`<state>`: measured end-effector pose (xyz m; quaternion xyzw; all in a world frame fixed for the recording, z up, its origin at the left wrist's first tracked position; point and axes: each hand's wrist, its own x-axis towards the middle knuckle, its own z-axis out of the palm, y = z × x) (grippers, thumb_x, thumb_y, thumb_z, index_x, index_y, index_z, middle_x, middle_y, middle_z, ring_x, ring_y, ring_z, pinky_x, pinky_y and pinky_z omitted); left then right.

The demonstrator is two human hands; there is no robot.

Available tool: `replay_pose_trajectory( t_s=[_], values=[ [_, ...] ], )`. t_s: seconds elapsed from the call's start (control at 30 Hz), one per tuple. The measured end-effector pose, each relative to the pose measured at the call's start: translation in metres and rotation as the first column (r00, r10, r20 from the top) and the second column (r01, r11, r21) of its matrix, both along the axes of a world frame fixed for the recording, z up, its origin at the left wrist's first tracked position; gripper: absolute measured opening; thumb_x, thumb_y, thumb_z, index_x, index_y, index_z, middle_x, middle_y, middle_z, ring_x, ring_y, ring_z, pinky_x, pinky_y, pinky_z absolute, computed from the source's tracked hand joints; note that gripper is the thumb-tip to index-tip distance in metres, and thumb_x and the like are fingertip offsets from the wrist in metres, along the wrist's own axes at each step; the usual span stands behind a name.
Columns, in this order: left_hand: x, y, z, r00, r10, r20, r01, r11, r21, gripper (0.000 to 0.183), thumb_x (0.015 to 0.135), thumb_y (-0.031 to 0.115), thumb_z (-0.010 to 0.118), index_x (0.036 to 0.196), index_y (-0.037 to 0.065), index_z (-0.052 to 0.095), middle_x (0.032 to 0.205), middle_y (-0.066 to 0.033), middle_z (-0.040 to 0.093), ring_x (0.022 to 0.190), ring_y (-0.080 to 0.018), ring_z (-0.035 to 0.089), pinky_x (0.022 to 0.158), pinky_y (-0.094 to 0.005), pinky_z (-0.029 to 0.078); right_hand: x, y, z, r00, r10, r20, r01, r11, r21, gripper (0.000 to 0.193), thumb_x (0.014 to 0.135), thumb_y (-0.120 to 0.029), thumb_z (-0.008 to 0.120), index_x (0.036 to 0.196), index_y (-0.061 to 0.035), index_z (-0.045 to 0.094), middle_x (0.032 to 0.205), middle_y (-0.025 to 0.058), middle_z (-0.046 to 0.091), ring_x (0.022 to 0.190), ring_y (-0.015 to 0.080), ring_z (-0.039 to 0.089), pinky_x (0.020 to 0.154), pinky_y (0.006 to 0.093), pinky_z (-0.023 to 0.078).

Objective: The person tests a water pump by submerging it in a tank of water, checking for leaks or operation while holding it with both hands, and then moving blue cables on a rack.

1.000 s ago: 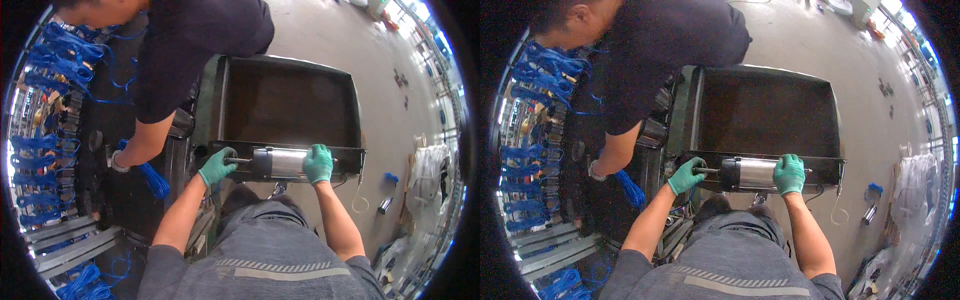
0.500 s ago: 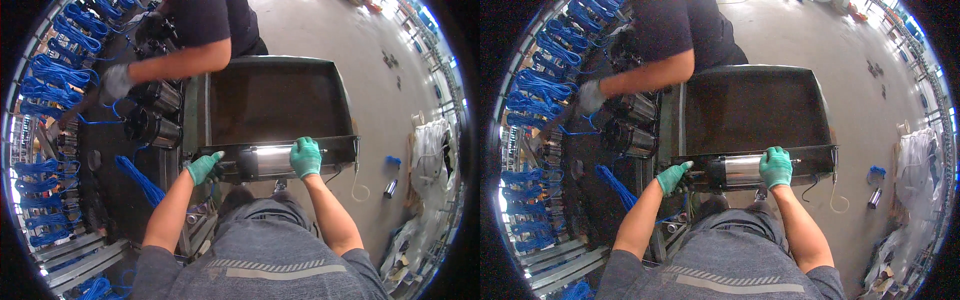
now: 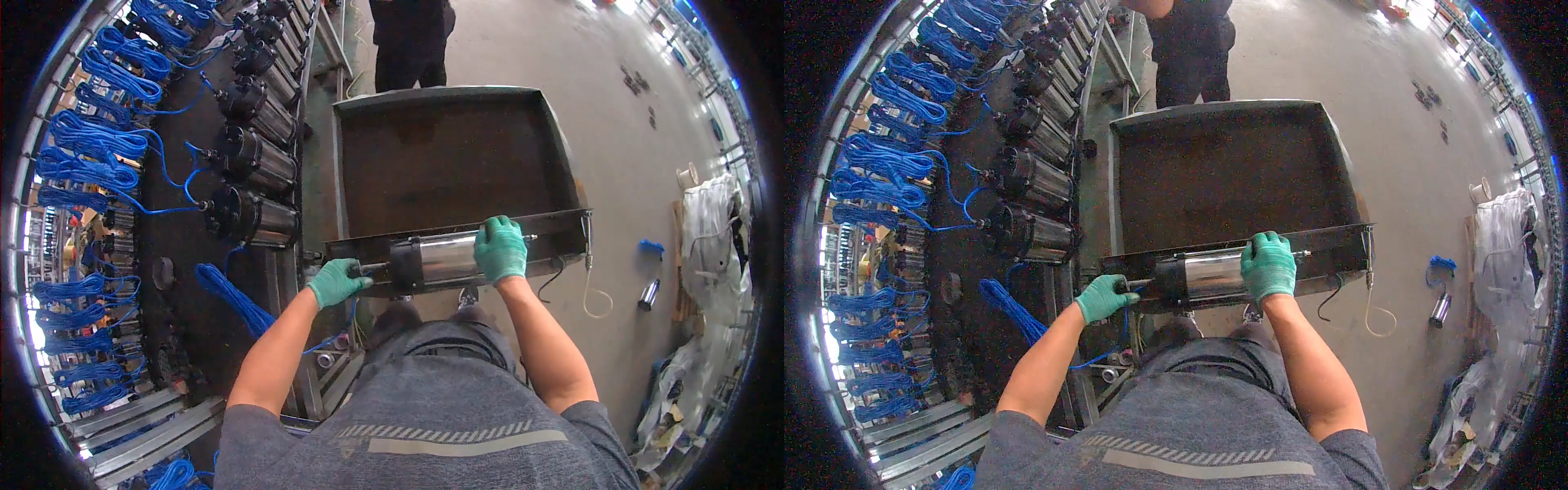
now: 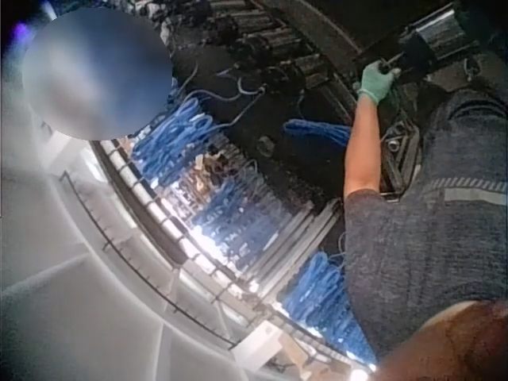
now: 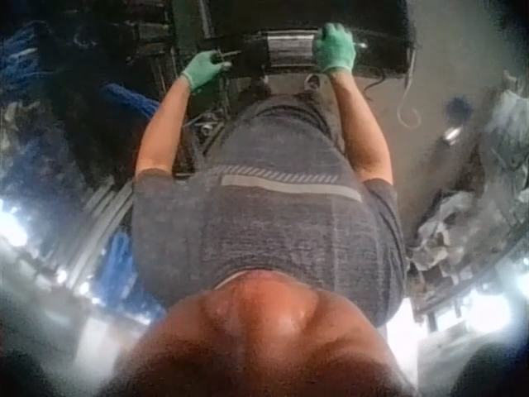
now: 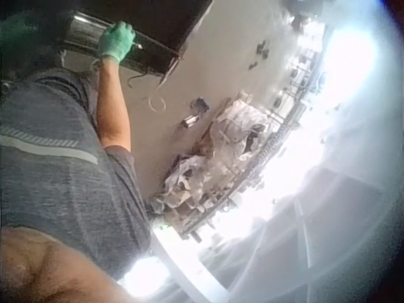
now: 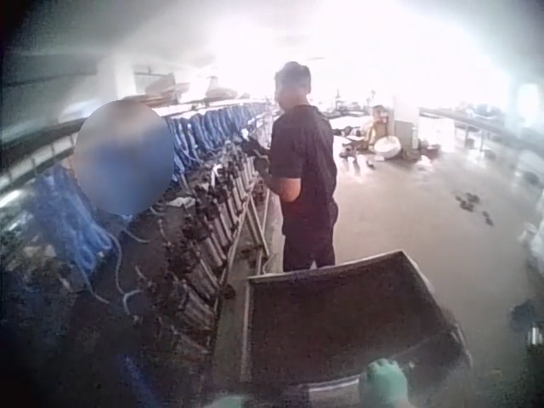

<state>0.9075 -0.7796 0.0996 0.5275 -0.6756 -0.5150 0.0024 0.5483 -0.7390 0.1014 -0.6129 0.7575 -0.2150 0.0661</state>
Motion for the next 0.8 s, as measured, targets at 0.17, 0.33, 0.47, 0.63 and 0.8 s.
replay_pose_trajectory(
  t_s=[0.17, 0.33, 0.47, 0.63, 0.8],
  values=[
    [-0.001, 0.020, -0.026, 0.954, 0.097, 0.283, 0.099, 0.791, -0.604, 0.038, 0.081, 0.043, 0.074, 0.083, 0.007, 0.060, 0.082, -0.0195, 0.067, 0.079, -0.0432, 0.063, 0.064, -0.0523, 0.048, 0.001, -0.001, -0.005, 1.000, -0.001, -0.003, 0.001, 1.000, 0.015, 0.015, 0.087, -0.019, 0.062, 0.092, -0.0051, 0.065, 0.097, 0.0168, 0.063, 0.096, 0.0389, 0.059, 0.082, 0.0480, 0.052],
    [-0.001, -0.008, 0.003, 0.975, -0.133, 0.179, 0.149, 0.985, -0.081, 0.049, 0.090, 0.040, 0.070, 0.113, -0.003, 0.065, 0.084, -0.0146, 0.070, 0.074, -0.0296, 0.067, 0.066, -0.0416, 0.051, -0.010, 0.003, -0.003, 0.999, 0.010, -0.034, -0.010, 1.000, 0.004, 0.012, 0.085, -0.019, 0.063, 0.087, -0.0077, 0.062, 0.092, 0.0159, 0.063, 0.091, 0.0381, 0.060, 0.080, 0.0480, 0.051],
    [-0.003, -0.008, 0.020, 0.896, 0.415, -0.161, -0.199, 0.696, 0.690, 0.034, 0.096, 0.033, 0.059, 0.120, 0.008, 0.058, 0.095, -0.0064, 0.066, 0.069, -0.0158, 0.062, 0.054, -0.0282, 0.049, -0.008, 0.000, 0.001, 1.000, 0.004, -0.017, -0.004, 0.999, 0.034, 0.014, 0.086, -0.021, 0.062, 0.088, -0.0073, 0.064, 0.093, 0.0161, 0.063, 0.092, 0.0371, 0.061, 0.082, 0.0470, 0.052],
    [0.002, 0.015, -0.034, 0.887, 0.238, -0.395, -0.269, 0.963, -0.023, 0.036, 0.086, 0.000, 0.066, 0.117, 0.008, 0.051, 0.093, -0.0036, 0.056, 0.081, -0.0128, 0.055, 0.070, -0.0264, 0.050, -0.004, 0.001, 0.005, 1.000, 0.010, 0.006, -0.010, 1.000, 0.023, 0.018, 0.087, -0.023, 0.062, 0.089, -0.0063, 0.065, 0.096, 0.0158, 0.064, 0.093, 0.0360, 0.062, 0.080, 0.0455, 0.053],
    [0.015, 0.008, -0.049, 0.916, 0.093, -0.390, -0.201, 0.948, -0.246, 0.023, 0.086, 0.005, 0.068, 0.107, 0.005, 0.058, 0.083, -0.0068, 0.059, 0.077, -0.0150, 0.059, 0.068, -0.0308, 0.051, -0.001, -0.003, 0.003, 0.999, 0.003, 0.045, -0.005, 0.999, 0.040, 0.018, 0.088, -0.023, 0.061, 0.091, -0.0060, 0.067, 0.097, 0.0156, 0.065, 0.095, 0.0357, 0.062, 0.082, 0.0457, 0.053]
  ],
)
